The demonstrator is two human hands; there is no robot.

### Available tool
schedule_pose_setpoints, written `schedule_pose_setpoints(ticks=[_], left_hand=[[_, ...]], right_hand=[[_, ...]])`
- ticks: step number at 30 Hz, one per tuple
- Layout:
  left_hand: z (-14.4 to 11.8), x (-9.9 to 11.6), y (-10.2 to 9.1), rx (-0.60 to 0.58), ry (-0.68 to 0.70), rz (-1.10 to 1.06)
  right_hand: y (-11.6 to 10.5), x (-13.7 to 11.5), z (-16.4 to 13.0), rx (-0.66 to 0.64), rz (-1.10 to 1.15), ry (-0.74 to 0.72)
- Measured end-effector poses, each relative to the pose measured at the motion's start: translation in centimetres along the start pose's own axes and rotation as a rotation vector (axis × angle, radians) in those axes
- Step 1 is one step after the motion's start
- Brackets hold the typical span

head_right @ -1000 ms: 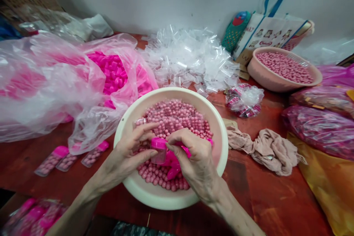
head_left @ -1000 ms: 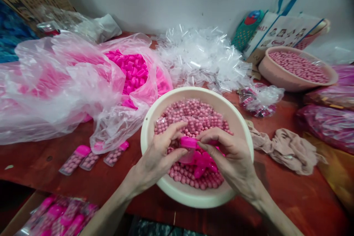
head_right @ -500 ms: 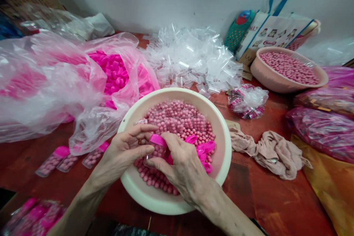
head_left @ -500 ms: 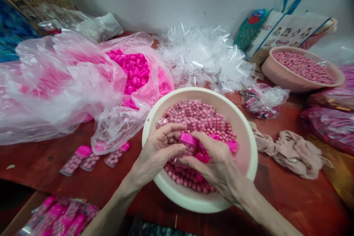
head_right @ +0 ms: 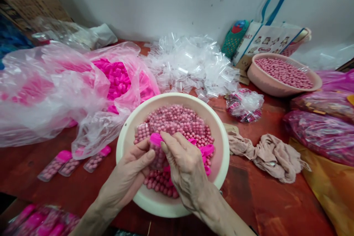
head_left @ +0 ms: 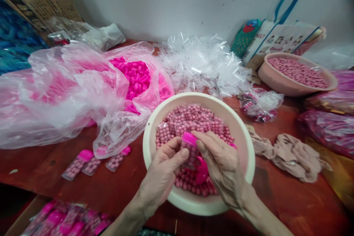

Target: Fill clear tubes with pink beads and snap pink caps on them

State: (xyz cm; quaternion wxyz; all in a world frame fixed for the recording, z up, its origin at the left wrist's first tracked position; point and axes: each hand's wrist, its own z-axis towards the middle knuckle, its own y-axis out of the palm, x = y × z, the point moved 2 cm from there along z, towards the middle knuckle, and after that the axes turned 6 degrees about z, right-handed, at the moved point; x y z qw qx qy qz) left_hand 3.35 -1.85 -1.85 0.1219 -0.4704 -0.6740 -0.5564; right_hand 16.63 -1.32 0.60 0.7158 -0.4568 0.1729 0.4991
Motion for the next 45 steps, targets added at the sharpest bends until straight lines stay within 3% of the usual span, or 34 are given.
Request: schedule_pose_setpoints(ticks=[11,23,27,35,41,45], left_hand=[[-0.5,-1.0,-0.9,0.043,0.211,0.391],[-1.0,-1.2,-1.4,0.078,0.221,0.729],[-1.0,-0.9,-1.1,0.090,0.226,0.746],[-0.7,-0.8,-0.6,0.000,0.135,0.581],[-0.7,-0.6,-0.4,-0.035,0.076,0.555],[-0.6,-0.5,-0.3,-0.084,0.088,0.550]], right_hand=[[-1.7,0.3,-2.1,-0.238,-0.236,-0.176],[-2.6,-0.9,-2.7,-0.406,-0.408,-0.241],[-2.2,-1.1,-2.7,-0.388,-0.533,-0.295],[-2.6,0.4,-2.7,-0.217,-0.184,-0.277],[-3.7,0.5,-3.1,-0.301,-0.145,-0.198],[-2.7,-0.3,-3.0,-0.199,-0.235,-0.193]])
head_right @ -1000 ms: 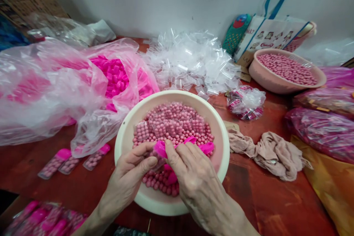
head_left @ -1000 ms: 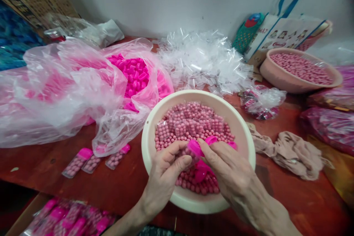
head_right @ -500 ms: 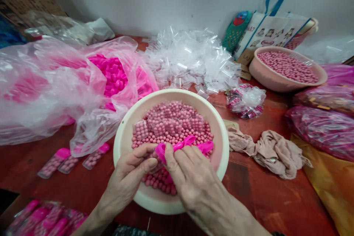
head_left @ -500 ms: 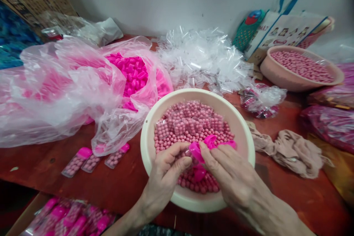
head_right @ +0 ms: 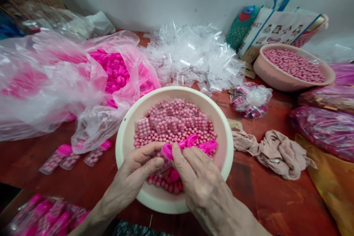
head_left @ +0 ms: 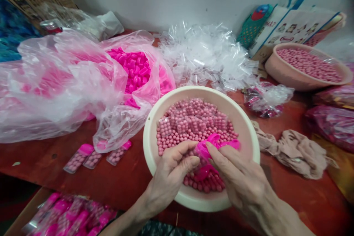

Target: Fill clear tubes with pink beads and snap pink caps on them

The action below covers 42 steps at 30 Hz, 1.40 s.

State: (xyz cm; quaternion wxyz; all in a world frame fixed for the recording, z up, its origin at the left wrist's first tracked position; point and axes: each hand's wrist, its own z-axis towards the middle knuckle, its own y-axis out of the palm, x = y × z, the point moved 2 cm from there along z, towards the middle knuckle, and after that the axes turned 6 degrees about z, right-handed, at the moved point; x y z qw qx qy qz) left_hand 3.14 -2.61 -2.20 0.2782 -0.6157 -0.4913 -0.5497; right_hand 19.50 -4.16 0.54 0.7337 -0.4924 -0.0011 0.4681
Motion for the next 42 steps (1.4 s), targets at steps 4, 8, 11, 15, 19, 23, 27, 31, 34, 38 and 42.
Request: schedule_pose_setpoints(ticks=[4,8,11,15,19,23,27,31,34,38,42], left_hand=[[0.1,-0.1,0.1,-0.019,0.002,-0.094],[0.2,-0.2,0.1,0.007,0.006,-0.168],[0.2,-0.2,0.2,0.014,0.009,-0.187],[0.2,-0.4,0.1,0.080,0.056,-0.206],[0.3,-0.5,0.0,0.084,0.022,-0.279],[0.3,-0.6,0.0,0.069,-0.012,-0.277],[0.2,-0.6,-0.1,0.155,0.046,-0.182],[0.0,-0.7,-0.1,0.186,0.083,-0.112],[0.0,-0.7,-0.2,0.195,0.081,-0.113],[0.2,-0.6,-0.1,0.175,0.044,-0.135],[0.2,-0.4,0.0,0.124,0.005,-0.112]], right_hand=[[0.9,-0.8,0.7,0.174,-0.170,0.013],[1.2,-0.6,1.0,0.213,-0.132,0.018],[1.4,-0.5,1.0,0.204,-0.129,0.043],[2.1,-1.2,0.9,0.200,-0.255,0.029],[2.1,-1.1,0.4,0.112,-0.174,0.052],[1.3,-0.5,0.0,0.055,-0.058,0.081],[1.3,-1.0,0.0,0.031,-0.175,-0.021],[2.5,-1.7,-0.3,0.004,-0.219,-0.049],[2.8,-1.5,-0.3,0.044,-0.138,-0.002],[1.3,-0.1,0.6,-0.003,0.173,0.123],[-1.4,1.8,1.6,-0.033,0.514,0.512]])
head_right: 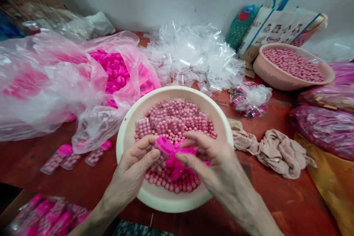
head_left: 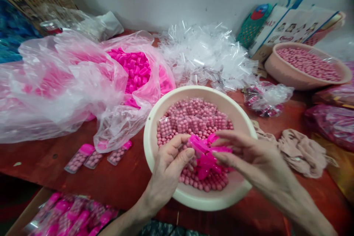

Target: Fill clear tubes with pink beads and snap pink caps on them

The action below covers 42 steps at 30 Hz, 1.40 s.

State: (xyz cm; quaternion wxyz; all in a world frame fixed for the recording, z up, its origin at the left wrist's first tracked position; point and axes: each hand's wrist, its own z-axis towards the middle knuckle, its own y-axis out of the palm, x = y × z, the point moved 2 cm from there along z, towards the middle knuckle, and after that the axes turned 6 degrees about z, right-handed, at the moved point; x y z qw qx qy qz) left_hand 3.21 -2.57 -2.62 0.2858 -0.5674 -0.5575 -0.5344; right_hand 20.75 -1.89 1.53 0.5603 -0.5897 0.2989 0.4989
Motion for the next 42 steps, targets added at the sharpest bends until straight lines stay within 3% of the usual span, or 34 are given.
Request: schedule_pose_setpoints(ticks=[2,5,9,12,23,29,36,42], left_hand=[[-0.1,0.1,0.0,-0.019,-0.008,0.022],[-0.1,0.2,0.1,-0.024,0.004,0.029],[-0.1,0.1,0.0,0.043,0.023,0.029],[-0.1,0.1,0.0,0.071,0.005,0.050],[-0.4,0.4,0.0,0.006,0.111,0.097],[-0.4,0.4,0.0,0.021,0.091,0.144],[0.0,0.7,0.2,0.049,0.081,0.194],[-0.4,0.3,0.1,0.052,0.019,0.072]], right_hand=[[-0.7,-0.2,0.5,0.130,0.065,0.073],[0.4,-0.5,0.9,0.227,-0.001,-0.030],[3.6,-0.2,0.4,0.076,-0.289,-0.232],[4.7,0.3,-0.3,-0.012,-0.529,-0.316],[5.5,-1.1,0.1,-0.011,-1.168,-0.556],[5.2,-0.5,0.6,-0.091,-1.196,-0.569],[5.5,-0.3,0.6,-0.081,-0.903,-0.318],[5.8,-0.9,0.8,-0.099,-1.069,-0.448]])
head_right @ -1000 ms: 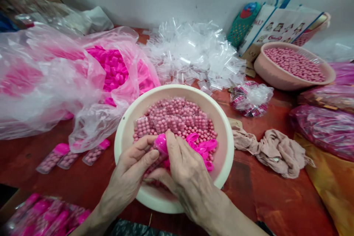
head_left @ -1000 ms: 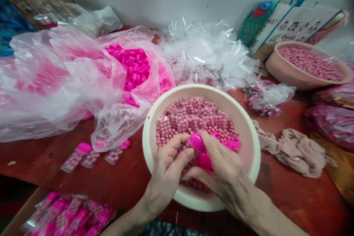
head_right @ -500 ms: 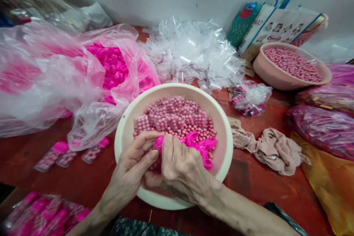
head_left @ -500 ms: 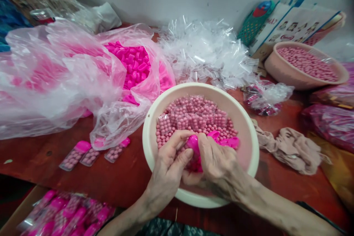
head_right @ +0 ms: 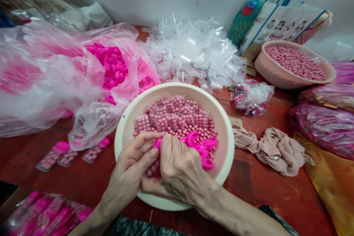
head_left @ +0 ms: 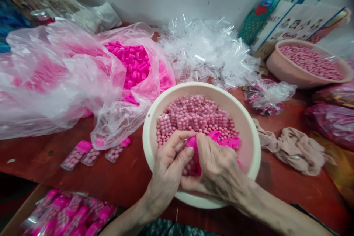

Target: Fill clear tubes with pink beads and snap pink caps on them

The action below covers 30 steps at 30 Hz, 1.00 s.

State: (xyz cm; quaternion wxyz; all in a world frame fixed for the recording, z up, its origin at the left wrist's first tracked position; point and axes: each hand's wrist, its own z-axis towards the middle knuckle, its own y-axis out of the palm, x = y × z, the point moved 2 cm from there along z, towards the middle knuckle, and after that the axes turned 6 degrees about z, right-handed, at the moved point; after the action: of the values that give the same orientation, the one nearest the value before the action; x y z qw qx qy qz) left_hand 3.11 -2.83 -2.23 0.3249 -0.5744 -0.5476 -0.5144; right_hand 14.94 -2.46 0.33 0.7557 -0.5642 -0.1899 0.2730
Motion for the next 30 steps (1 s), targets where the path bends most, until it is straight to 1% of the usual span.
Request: schedule_pose_setpoints(ticks=[4,6,9,10,11,12,13,14,15,16,17,18,19,21,22,23,24,25,26,27,29,30], left_hand=[[-0.1,0.0,-0.2,0.048,-0.020,-0.044],[0.1,0.1,-0.1,0.079,-0.010,-0.050],[0.0,0.3,0.2,0.118,0.042,-0.054],[-0.2,0.5,0.2,0.141,0.066,-0.046],[-0.4,0.7,0.0,0.188,0.101,-0.032],[-0.8,1.0,-0.4,0.271,0.155,-0.011],[-1.2,1.2,-1.1,0.386,0.230,0.015],[-1.7,1.3,-2.1,0.525,0.316,0.050],[-2.2,1.3,-3.4,0.682,0.406,0.093],[-2.7,1.0,-4.8,0.806,0.479,0.144],[-3.0,0.4,-6.3,0.892,0.499,0.224],[-3.2,-0.4,-7.8,0.948,0.502,0.325],[-3.2,-1.4,-9.3,0.961,0.475,0.457],[-2.9,-3.6,-11.7,0.879,0.414,0.756],[-2.7,-4.5,-12.5,0.826,0.416,0.924],[-2.5,-5.2,-13.1,0.789,0.453,1.085],[-2.3,-5.6,-13.3,0.777,0.490,1.220],[-2.1,-5.7,-13.4,0.781,0.533,1.326],[-2.0,-5.4,-13.2,0.801,0.579,1.392],[-1.8,-4.9,-12.9,0.826,0.623,1.418],[-1.6,-3.2,-11.6,0.863,0.725,1.386],[-1.5,-2.1,-10.8,0.862,0.785,1.354]], right_hand=[[0.7,0.2,0.3,0.000,-0.027,-0.069],[1.0,0.2,0.6,-0.012,-0.002,-0.064],[0.6,0.4,0.9,-0.023,0.139,0.001],[0.3,0.6,0.8,-0.029,0.212,0.023],[-0.1,1.0,0.6,-0.045,0.289,0.051],[-0.5,1.5,0.4,-0.055,0.361,0.093],[-0.9,2.3,0.0,-0.057,0.419,0.144],[-1.2,3.2,-0.5,-0.060,0.457,0.206],[-1.4,4.1,-1.1,-0.036,0.471,0.265],[-1.5,5.0,-1.6,-0.014,0.457,0.304],[-1.5,5.7,-2.1,-0.009,0.438,0.327],[-1.4,6.1,-2.4,-0.011,0.431,0.334],[-1.2,6.3,-2.6,-0.030,0.436,0.330],[-0.4,5.8,-2.7,-0.118,0.477,0.303],[0.0,5.3,-2.7,-0.183,0.489,0.282],[0.4,4.6,-2.7,-0.250,0.476,0.265],[0.8,3.9,-2.9,-0.303,0.443,0.247],[1.1,3.2,-3.2,-0.338,0.404,0.223],[1.3,2.7,-3.6,-0.339,0.354,0.203],[1.5,2.2,-4.2,-0.305,0.336,0.151],[1.6,1.6,-5.5,-0.231,0.343,0.037],[1.7,1.4,-6.1,-0.211,0.356,0.020]])
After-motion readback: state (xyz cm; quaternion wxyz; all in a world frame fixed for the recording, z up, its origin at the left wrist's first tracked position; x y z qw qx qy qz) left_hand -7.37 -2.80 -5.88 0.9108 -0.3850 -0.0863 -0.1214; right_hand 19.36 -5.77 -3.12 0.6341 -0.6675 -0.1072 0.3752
